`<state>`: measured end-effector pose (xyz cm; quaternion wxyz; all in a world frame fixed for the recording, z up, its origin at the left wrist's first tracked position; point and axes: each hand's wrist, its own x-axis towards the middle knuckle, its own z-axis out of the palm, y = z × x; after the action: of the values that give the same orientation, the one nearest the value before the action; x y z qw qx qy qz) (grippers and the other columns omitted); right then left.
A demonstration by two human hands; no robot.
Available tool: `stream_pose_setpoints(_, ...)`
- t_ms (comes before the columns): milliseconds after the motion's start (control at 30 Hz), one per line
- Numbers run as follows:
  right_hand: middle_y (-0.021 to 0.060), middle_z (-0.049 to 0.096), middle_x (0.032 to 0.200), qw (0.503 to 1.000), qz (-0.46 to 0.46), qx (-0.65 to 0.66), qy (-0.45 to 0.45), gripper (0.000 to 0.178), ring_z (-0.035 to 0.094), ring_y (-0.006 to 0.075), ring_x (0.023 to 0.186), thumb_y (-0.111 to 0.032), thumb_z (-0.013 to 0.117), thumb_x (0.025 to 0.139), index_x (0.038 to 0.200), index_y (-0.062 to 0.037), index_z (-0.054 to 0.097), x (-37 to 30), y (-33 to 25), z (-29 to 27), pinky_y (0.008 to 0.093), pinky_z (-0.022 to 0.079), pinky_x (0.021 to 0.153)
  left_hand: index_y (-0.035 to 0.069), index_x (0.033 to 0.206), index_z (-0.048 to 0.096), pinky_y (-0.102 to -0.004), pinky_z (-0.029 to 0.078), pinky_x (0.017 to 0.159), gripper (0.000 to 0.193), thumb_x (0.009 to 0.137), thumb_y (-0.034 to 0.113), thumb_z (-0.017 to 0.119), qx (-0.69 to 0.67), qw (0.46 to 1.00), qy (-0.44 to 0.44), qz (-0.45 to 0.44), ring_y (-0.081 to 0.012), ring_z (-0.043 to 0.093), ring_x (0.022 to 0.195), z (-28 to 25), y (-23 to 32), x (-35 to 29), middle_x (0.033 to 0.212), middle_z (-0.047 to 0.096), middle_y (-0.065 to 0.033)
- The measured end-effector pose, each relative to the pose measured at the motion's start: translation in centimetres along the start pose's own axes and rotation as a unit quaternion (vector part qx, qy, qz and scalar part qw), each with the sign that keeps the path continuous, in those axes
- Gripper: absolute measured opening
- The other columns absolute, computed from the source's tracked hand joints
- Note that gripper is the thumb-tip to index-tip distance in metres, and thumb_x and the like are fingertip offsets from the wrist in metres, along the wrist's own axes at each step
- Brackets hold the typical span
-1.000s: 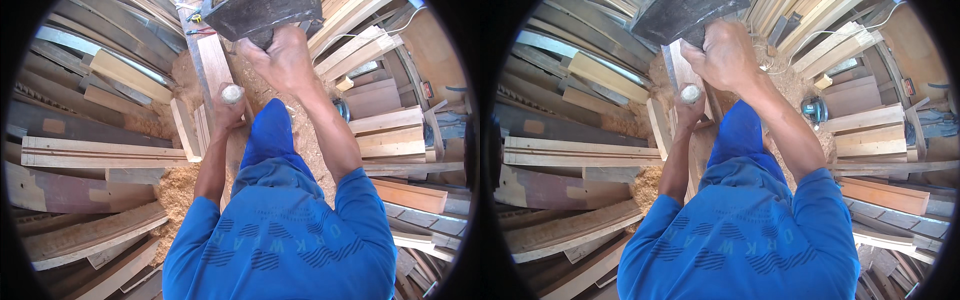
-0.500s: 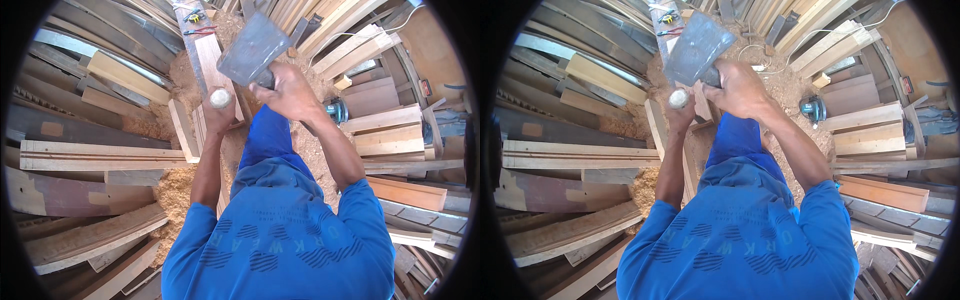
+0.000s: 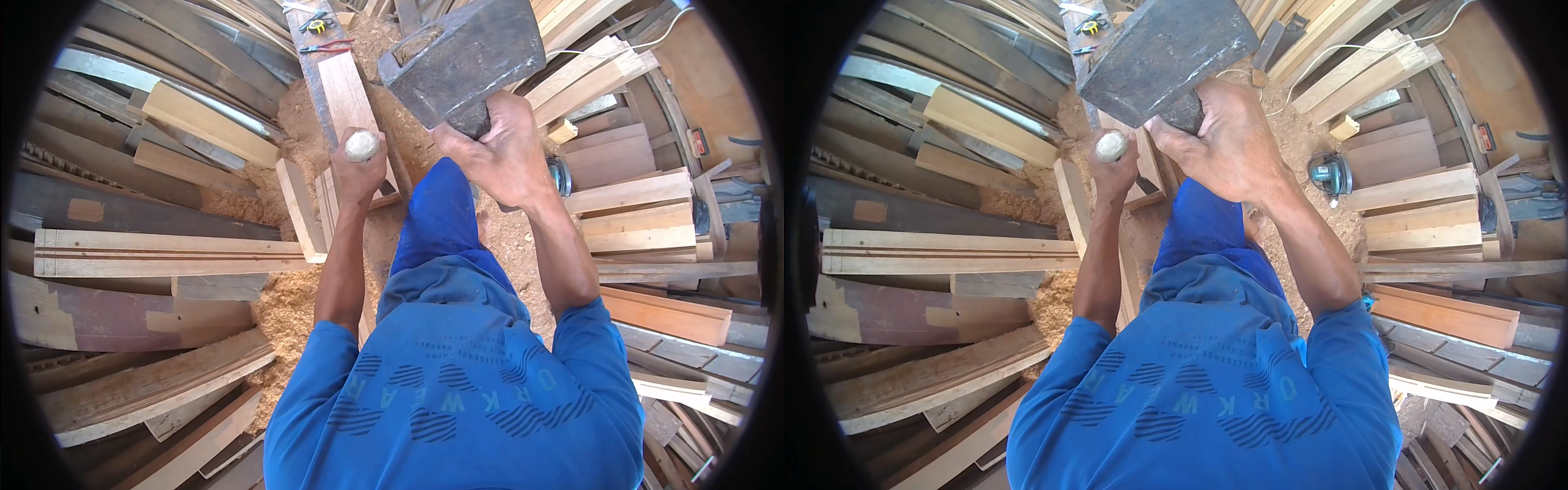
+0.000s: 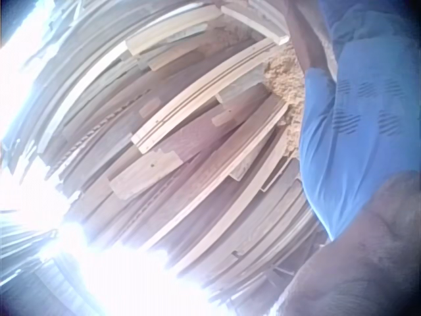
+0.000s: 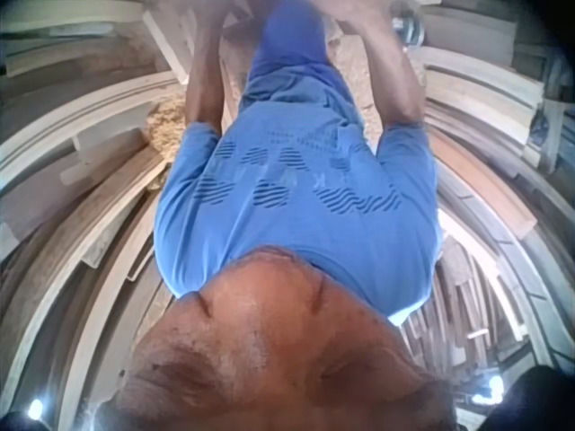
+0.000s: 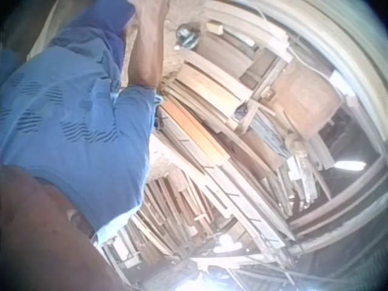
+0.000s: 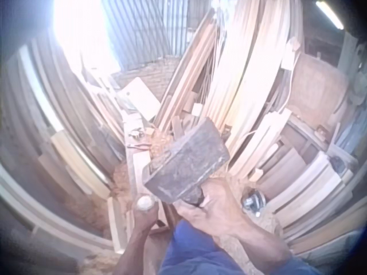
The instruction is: The person shapes a wooden block by carving it with a chisel and an axe, then turns and handles the block by hand.
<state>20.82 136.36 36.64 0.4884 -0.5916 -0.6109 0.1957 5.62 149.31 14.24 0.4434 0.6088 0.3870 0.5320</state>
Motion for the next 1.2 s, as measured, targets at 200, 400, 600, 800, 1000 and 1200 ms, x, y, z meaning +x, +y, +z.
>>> stream_pose_setpoints(200,0.0068,0.069,0.094,1.0,-0.027,0.006,0.003,0.023,0.06,0.0111,0.083,-0.004,0.068,0.084,0.106,0.0063,0.066,-0.1,0.3,0.0,0.0301,0.052,0.075,0.004,0.087,0.063,-0.0286,0.051,0.061,0.018,0.085,0.013,0.078,-0.011,0.998,-0.067,0.014,-0.0084,0.061,0.067,1.8,2.2,0.3,0.072,0.065,-0.0033)
stream_pose_setpoints(400,0.0193,0.073,0.094,1.0,-0.015,0.023,0.015,0.027,0.072,0.0254,0.083,-0.009,0.071,0.081,0.106,0.0025,0.07,-0.1,-0.4,0.3,0.0373,0.056,0.075,0.005,0.087,0.063,-0.0294,0.051,0.06,0.017,0.084,0.012,0.078,0.007,0.999,-0.003,0.052,-0.0099,0.063,0.066,2.1,2.1,-0.1,0.071,0.066,-0.0044)
stream_pose_setpoints(600,0.0195,0.072,0.086,0.997,-0.067,0.018,0.032,0.023,0.071,0.0275,0.076,-0.01,0.073,0.081,0.1,0.0025,0.07,0.4,-0.9,0.8,0.0365,0.056,0.069,0.004,0.088,0.062,-0.0306,0.052,0.062,0.018,0.084,0.013,0.077,0.067,0.994,-0.025,0.087,-0.0132,0.066,0.068,0.9,2.2,-0.8,0.072,0.067,-0.0082)
stream_pose_setpoints(800,0.0208,0.067,0.073,0.917,-0.007,-0.37,-0.148,0.026,0.068,0.0383,0.073,-0.026,0.074,0.083,0.086,-0.0012,0.067,1.4,3.9,2.7,0.0486,0.053,0.064,0.002,0.103,0.068,-0.0359,0.055,0.069,0.022,0.083,0.009,0.075,0.053,0.977,-0.021,0.203,-0.022,0.072,0.077,1.4,2.7,-1.5,0.085,0.073,-0.0136)
stream_pose_setpoints(1000,0.0234,0.069,0.083,0.93,0.009,-0.322,-0.179,0.03,0.068,0.0415,0.079,-0.018,0.072,0.079,0.104,-0.0021,0.066,0.3,4.5,2.7,0.0503,0.053,0.068,0.002,0.109,0.069,-0.0328,0.056,0.078,0.026,0.083,0.006,0.072,0.041,0.988,-0.011,0.146,-0.0192,0.072,0.088,0.6,1.9,-5.3,0.097,0.075,-0.0122)
stream_pose_setpoints(1200,0.0196,0.072,0.089,0.989,-0.012,-0.138,-0.049,0.024,0.071,0.0309,0.078,-0.012,0.077,0.08,0.1,0.0005,0.071,1.4,1.1,0.6,0.0395,0.055,0.072,0.002,0.094,0.062,-0.0298,0.052,0.064,0.018,0.086,0.009,0.076,0.049,0.996,-0.022,0.075,-0.0108,0.063,0.071,0.1,2.8,-1.7,0.076,0.067,-0.0057)
